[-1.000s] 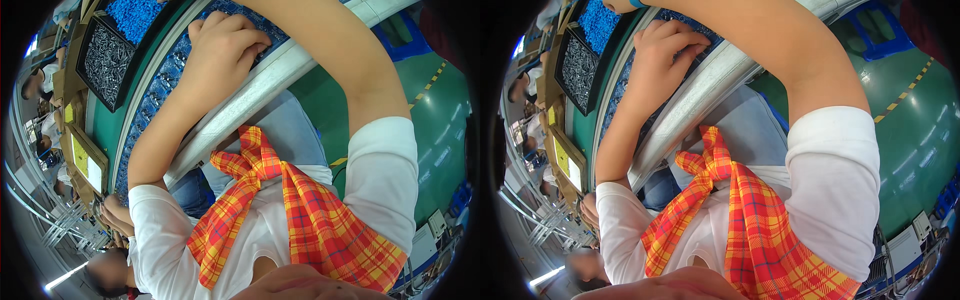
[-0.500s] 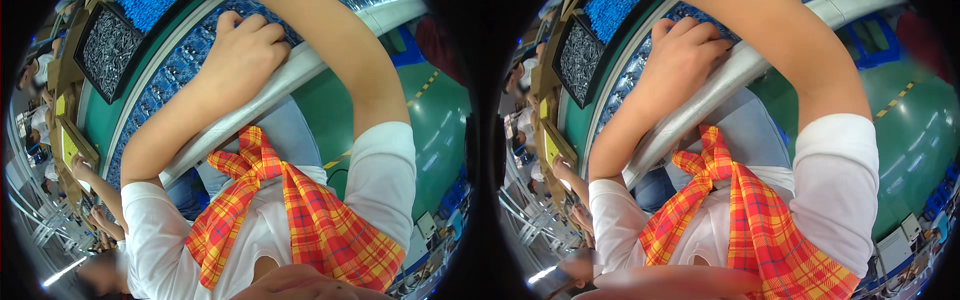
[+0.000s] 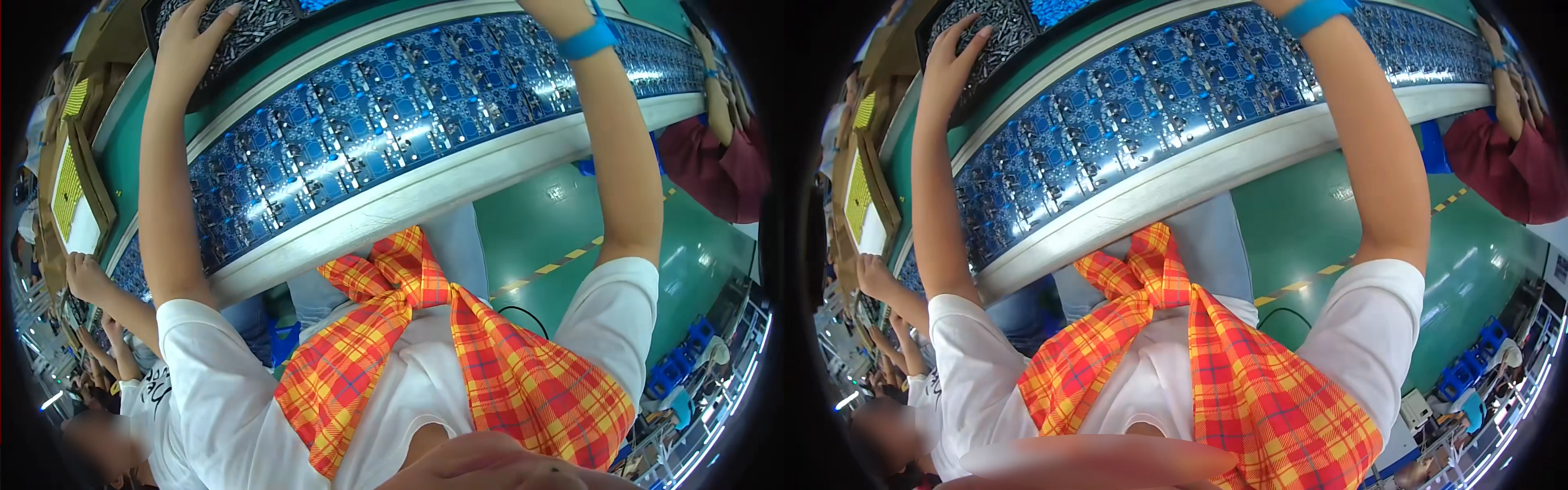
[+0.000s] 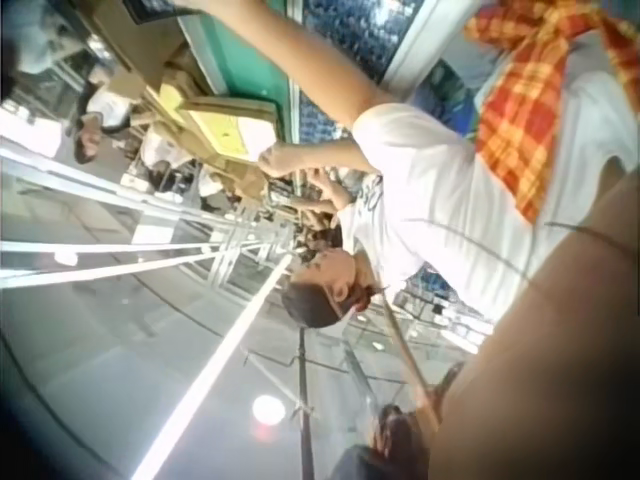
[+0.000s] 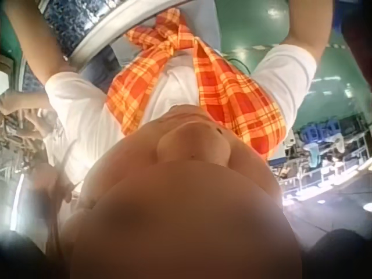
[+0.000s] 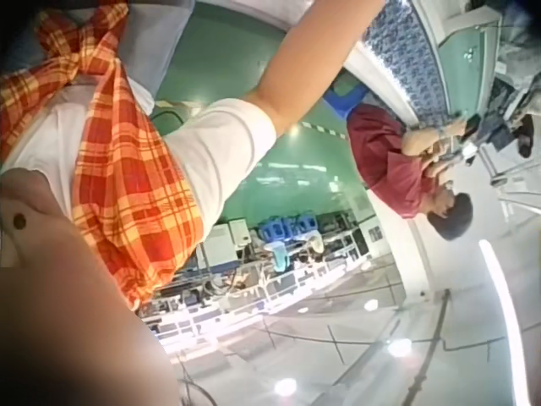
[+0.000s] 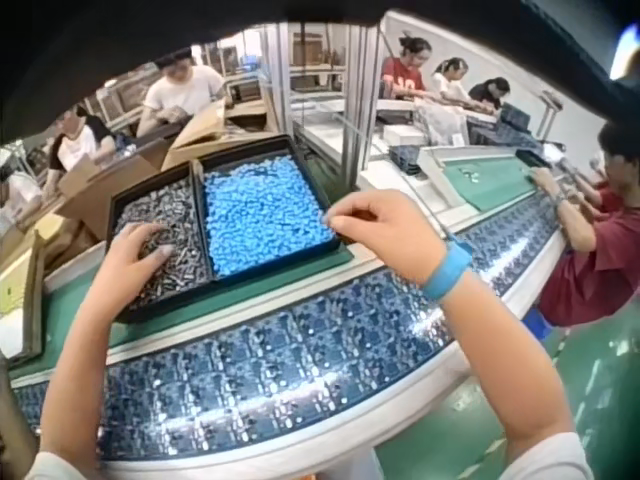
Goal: Placing small electronic components onto a moving assembly line track of circuit boards.
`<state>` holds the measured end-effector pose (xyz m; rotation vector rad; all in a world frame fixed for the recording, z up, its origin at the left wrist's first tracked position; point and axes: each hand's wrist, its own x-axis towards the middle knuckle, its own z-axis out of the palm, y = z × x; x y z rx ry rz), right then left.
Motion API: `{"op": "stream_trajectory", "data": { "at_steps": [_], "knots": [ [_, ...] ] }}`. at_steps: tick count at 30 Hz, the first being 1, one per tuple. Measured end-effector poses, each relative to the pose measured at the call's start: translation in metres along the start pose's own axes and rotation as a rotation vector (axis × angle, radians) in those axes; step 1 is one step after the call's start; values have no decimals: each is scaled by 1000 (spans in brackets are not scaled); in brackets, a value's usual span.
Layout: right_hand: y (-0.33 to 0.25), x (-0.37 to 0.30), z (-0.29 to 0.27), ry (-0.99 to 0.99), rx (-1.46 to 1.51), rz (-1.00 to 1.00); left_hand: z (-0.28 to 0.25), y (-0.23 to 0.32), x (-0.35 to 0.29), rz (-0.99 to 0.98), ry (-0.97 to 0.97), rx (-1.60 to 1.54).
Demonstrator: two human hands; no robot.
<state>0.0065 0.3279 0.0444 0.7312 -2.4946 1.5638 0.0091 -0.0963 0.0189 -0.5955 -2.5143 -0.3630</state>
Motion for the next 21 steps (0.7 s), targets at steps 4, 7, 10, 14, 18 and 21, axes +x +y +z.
{"op": "stream_trajectory", "data": {
  "at_steps": [4, 7, 10, 14, 18, 21],
  "knots": [
    [25, -26, -38, -48, -272, 57, 1, 2, 0, -177, -111, -129],
    [25, -46, -50, -14, -289, 340, -2, 17, 5, -212, -110, -111],
    [36, -54, -49, -2, -194, 289, -12, 41, 9, -151, -29, 16],
    [55, -63, -68, -55, -365, 184, -26, 81, 15, -53, 69, -61],
    [57, -57, -67, -155, -513, 153, -43, 109, 11, -221, 52, -245],
    [57, -55, -63, -203, -629, 93, -53, 132, 14, -343, 2, -322]
  ]
}}
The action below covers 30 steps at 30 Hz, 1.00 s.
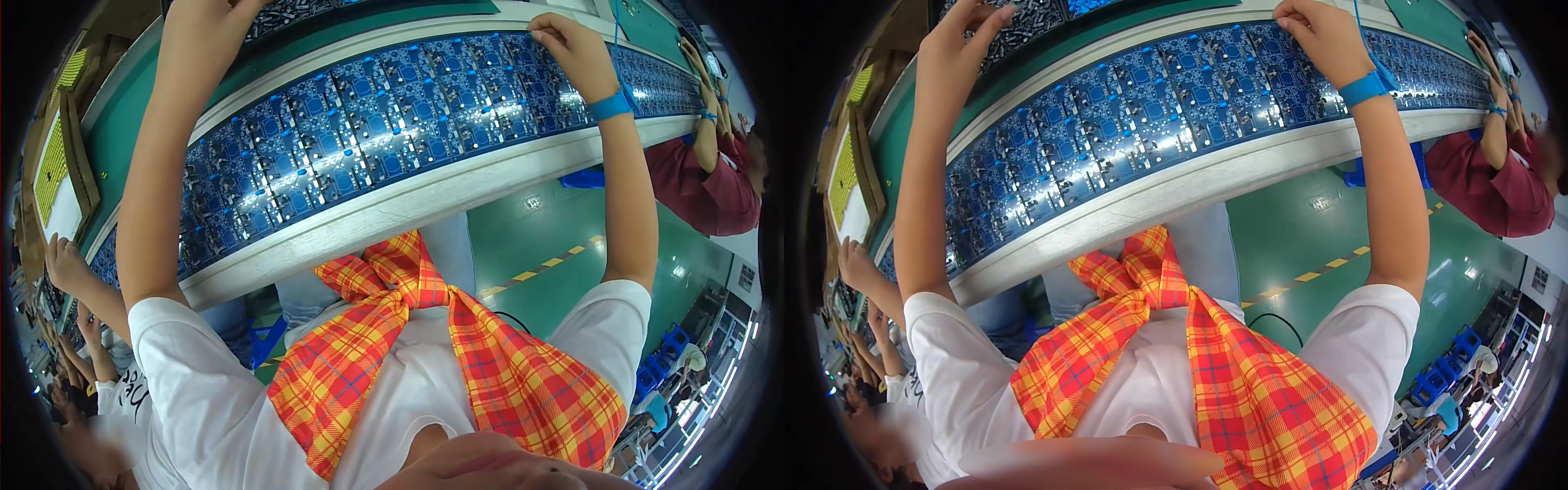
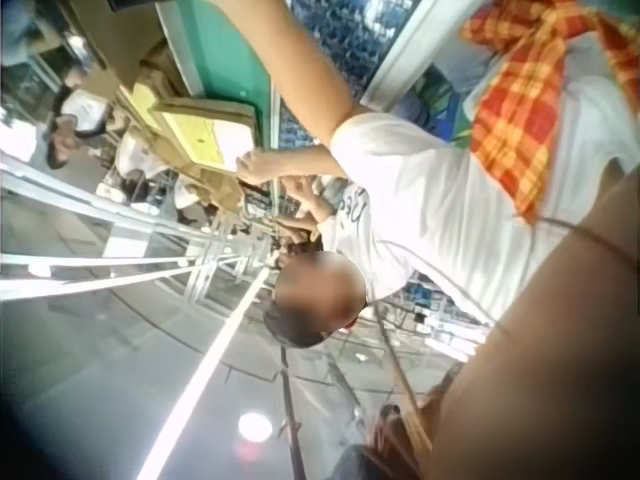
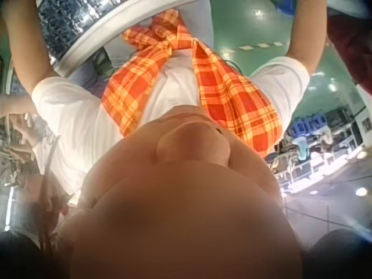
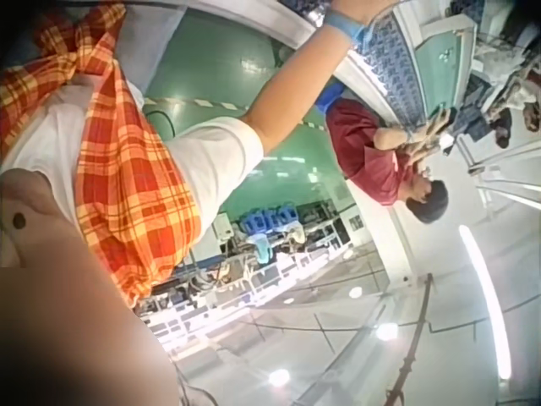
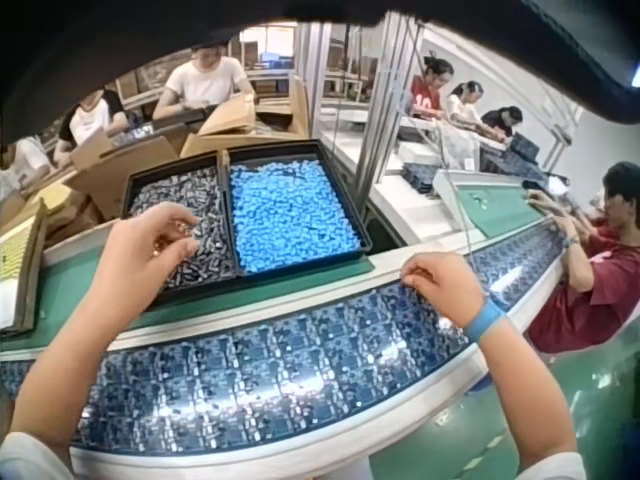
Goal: Placing small electronic components onto a moving assembly line track of circuit boards.
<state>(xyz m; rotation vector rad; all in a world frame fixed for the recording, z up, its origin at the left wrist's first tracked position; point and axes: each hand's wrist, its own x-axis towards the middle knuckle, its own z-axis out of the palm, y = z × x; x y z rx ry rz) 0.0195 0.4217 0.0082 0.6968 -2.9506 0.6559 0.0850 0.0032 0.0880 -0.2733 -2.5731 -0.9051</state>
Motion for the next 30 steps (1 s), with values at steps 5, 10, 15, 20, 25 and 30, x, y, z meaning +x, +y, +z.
{"op": "stream_trajectory", "data": {
  "at_steps": [5, 10, 15, 20, 25, 30],
  "knots": [
    [-5, 7, 2, 73, -310, -259, 4, 7, -4, -31, -227, 10],
    [-44, 5, -9, 112, -277, -360, 23, 9, -15, 51, -349, -75],
    [-51, 2, -14, 65, -204, -322, 37, 53, -10, 53, -482, -262],
    [-42, 3, -8, 112, -152, -348, 61, 62, -7, 32, -578, -355],
    [-50, 7, -12, 13, -192, -251, 89, 57, -5, 59, -607, -374],
    [-93, 10, -62, -178, -160, -14, 114, 53, 1, 383, -543, -778]
  ]
}}
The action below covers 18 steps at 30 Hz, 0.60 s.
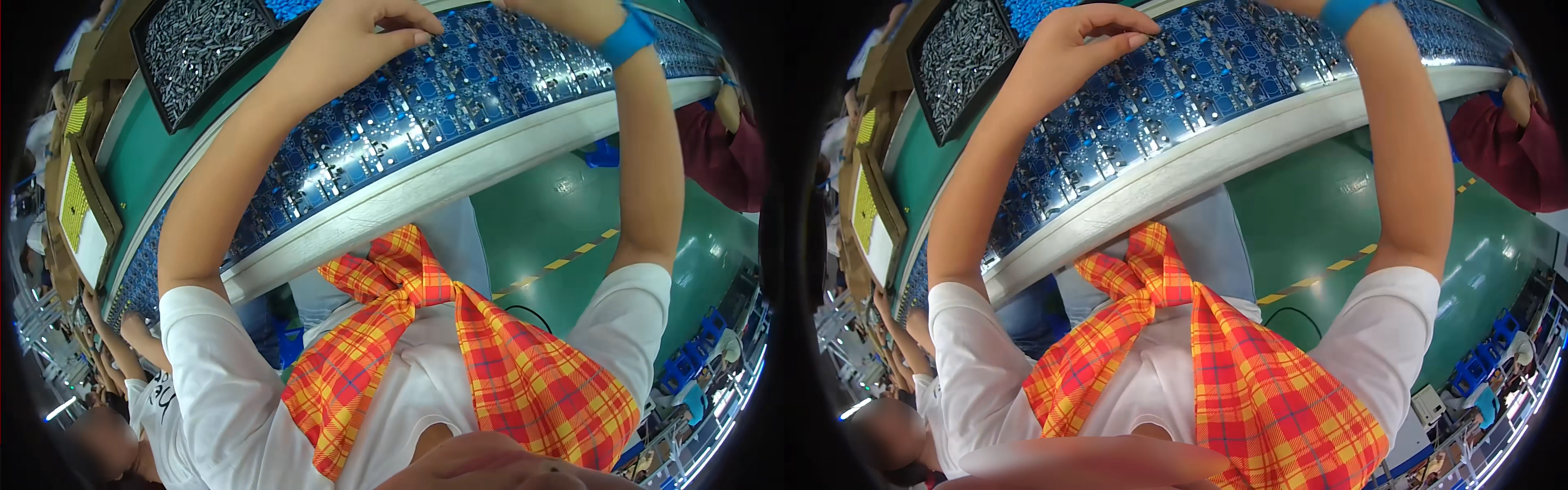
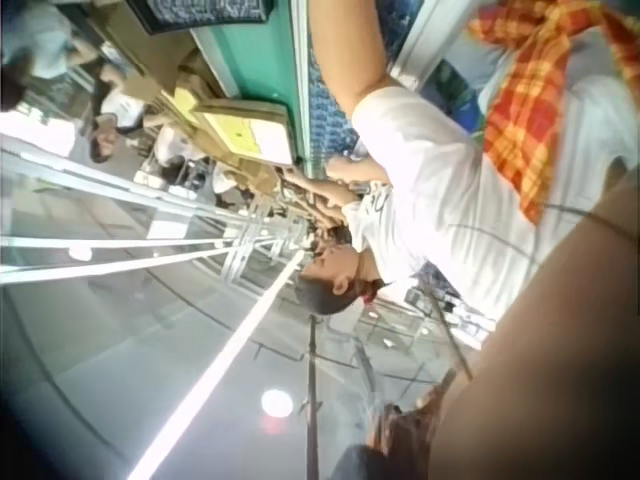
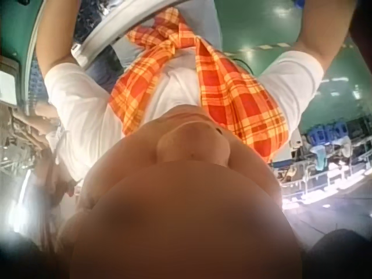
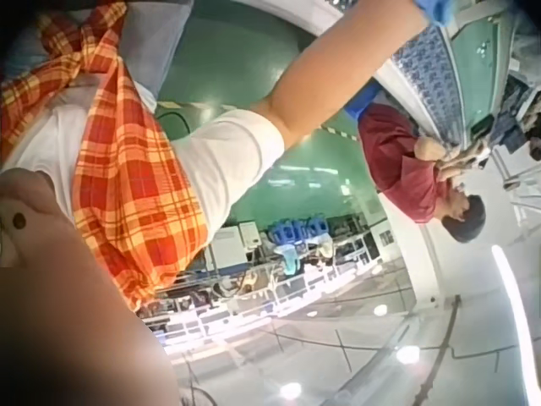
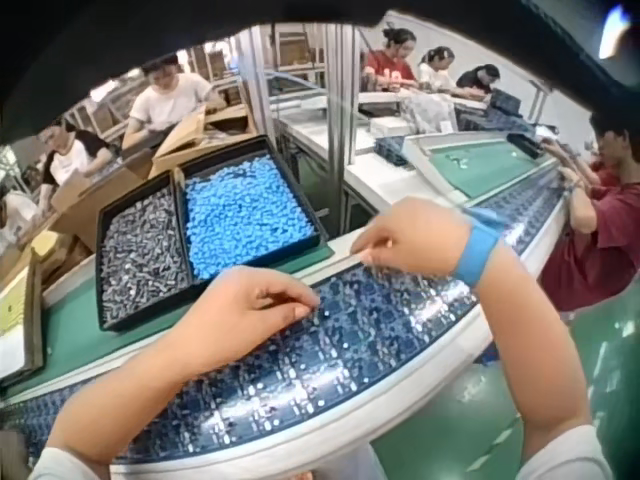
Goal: Placing small electronic components onto a moving assembly line track of circuit boards.
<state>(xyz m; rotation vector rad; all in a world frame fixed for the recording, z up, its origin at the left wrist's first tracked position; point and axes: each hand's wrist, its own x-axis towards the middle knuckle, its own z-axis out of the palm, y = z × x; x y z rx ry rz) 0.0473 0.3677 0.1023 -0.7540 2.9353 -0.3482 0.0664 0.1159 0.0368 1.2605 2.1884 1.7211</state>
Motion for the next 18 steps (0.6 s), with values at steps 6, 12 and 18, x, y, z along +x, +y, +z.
{"op": "stream_trajectory", "data": {
  "at_steps": [6, 12, 18],
  "knots": [
    [-13, 71, 5, 187, 165, -284, 13, 14, 16, -504, -29, 193],
    [-21, 122, 67, 304, 225, -380, 37, -1, 32, -298, -49, 376],
    [-18, 125, 58, 262, 176, -444, 42, -20, 47, 291, -14, 657]
  ]
}}
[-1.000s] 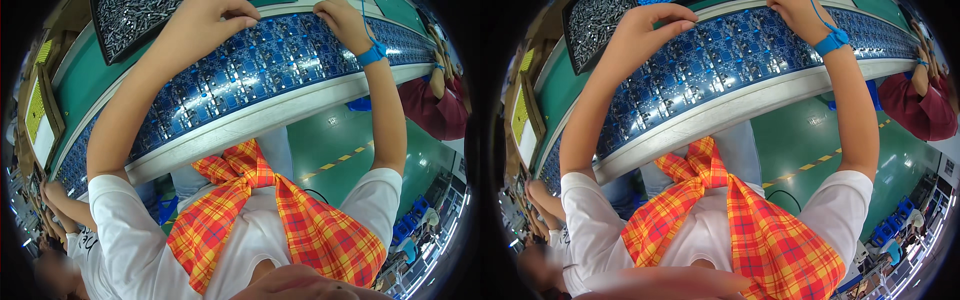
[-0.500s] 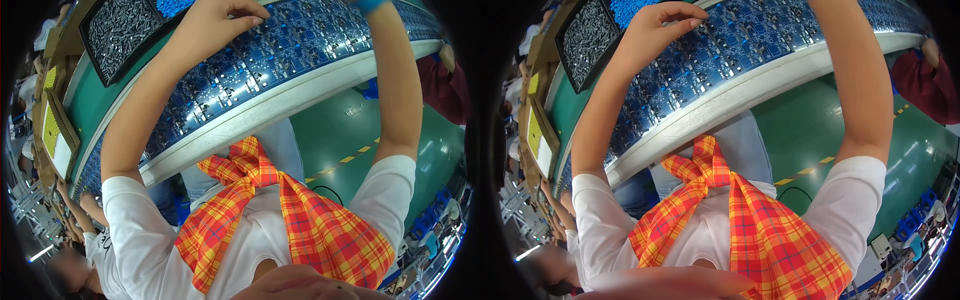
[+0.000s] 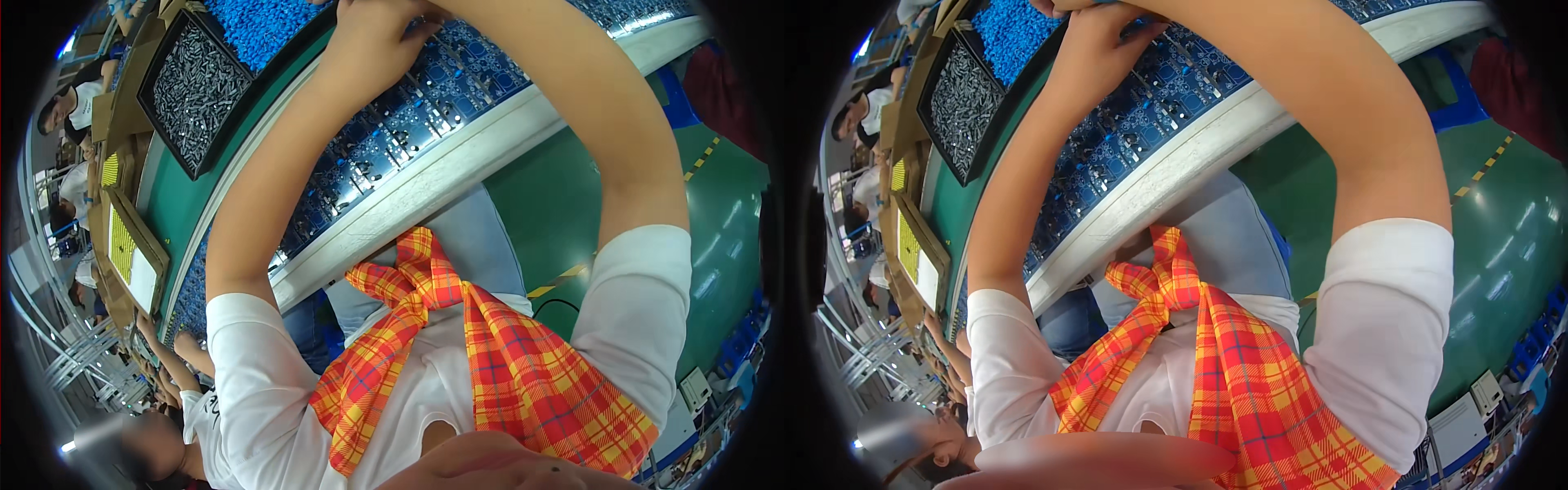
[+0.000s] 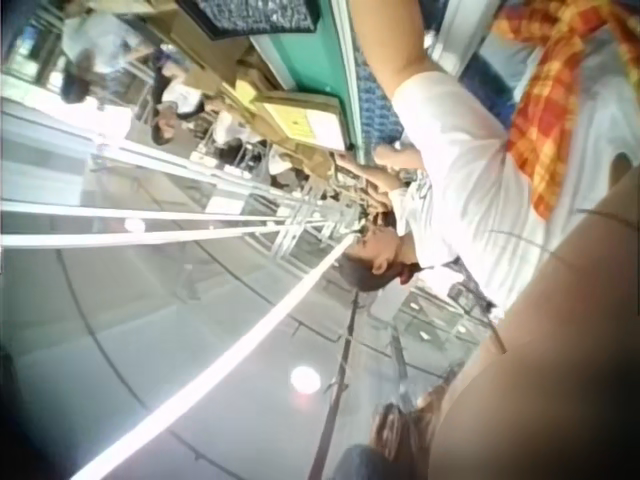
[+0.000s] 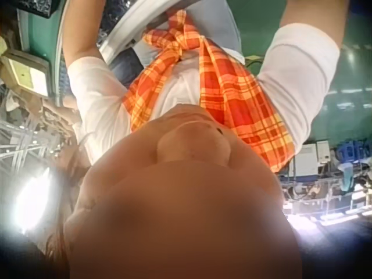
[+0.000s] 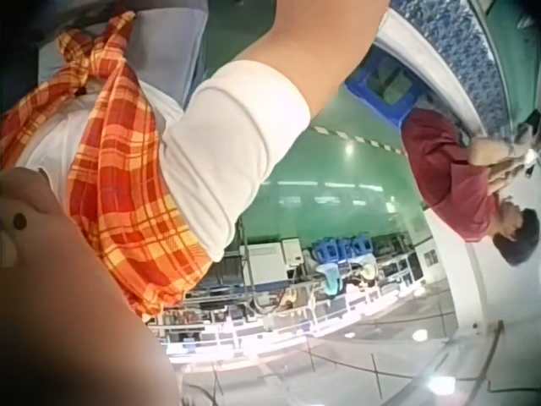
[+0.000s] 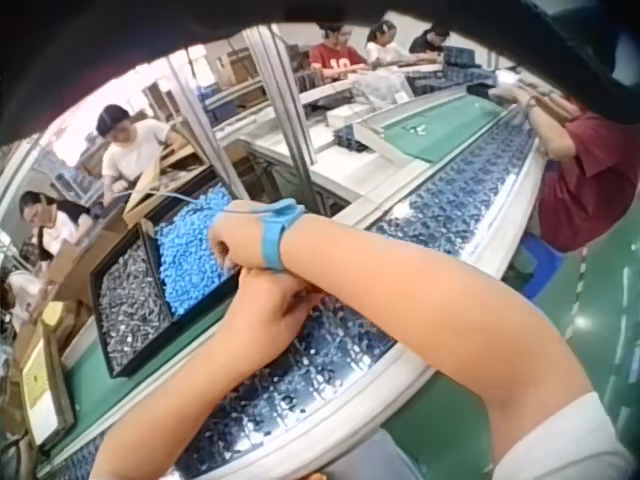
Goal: Placing small electronic components onto a moving assembly line track of circuit boards.
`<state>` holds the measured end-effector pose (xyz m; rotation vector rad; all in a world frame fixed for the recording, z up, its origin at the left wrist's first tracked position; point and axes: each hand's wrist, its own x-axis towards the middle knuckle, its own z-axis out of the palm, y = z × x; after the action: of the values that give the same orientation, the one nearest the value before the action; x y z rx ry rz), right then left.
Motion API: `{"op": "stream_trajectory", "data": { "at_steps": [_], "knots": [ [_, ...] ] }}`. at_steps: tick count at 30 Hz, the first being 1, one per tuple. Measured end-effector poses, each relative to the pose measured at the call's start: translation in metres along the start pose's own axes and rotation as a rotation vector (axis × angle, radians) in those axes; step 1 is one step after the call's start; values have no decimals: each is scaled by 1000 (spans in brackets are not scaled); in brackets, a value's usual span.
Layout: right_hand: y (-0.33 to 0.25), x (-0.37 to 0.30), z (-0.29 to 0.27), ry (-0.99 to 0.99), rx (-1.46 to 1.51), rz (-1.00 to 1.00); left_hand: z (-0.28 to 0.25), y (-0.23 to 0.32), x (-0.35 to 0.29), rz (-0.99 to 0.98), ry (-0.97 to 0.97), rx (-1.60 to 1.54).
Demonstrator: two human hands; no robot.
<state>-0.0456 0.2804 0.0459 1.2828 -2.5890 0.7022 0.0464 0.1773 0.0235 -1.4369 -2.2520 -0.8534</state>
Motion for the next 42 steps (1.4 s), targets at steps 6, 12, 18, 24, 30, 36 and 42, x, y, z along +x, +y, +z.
{"op": "stream_trajectory", "data": {
  "at_steps": [6, 12, 18, 24, 30, 36, 42],
  "knots": [
    [5, -1, 4, 41, 164, 59, 14, -13, -8, 45, 21, -80],
    [5, 2, 8, 203, 190, 31, 7, -1, -3, -84, -82, 103],
    [9, 10, 13, 268, 174, 76, 10, -1, -6, -30, -62, 108],
    [0, -2, 2, 179, 63, 151, -26, 36, -13, -323, -132, 17],
    [0, -49, -1, 264, 344, 210, -108, 9, -67, -224, -98, 241],
    [-46, -117, -37, 117, 438, 586, -175, -75, -165, -515, 98, 240],
    [-12, -166, -46, -9, 47, 324, -172, -100, -177, -683, 102, 211]
  ]
}}
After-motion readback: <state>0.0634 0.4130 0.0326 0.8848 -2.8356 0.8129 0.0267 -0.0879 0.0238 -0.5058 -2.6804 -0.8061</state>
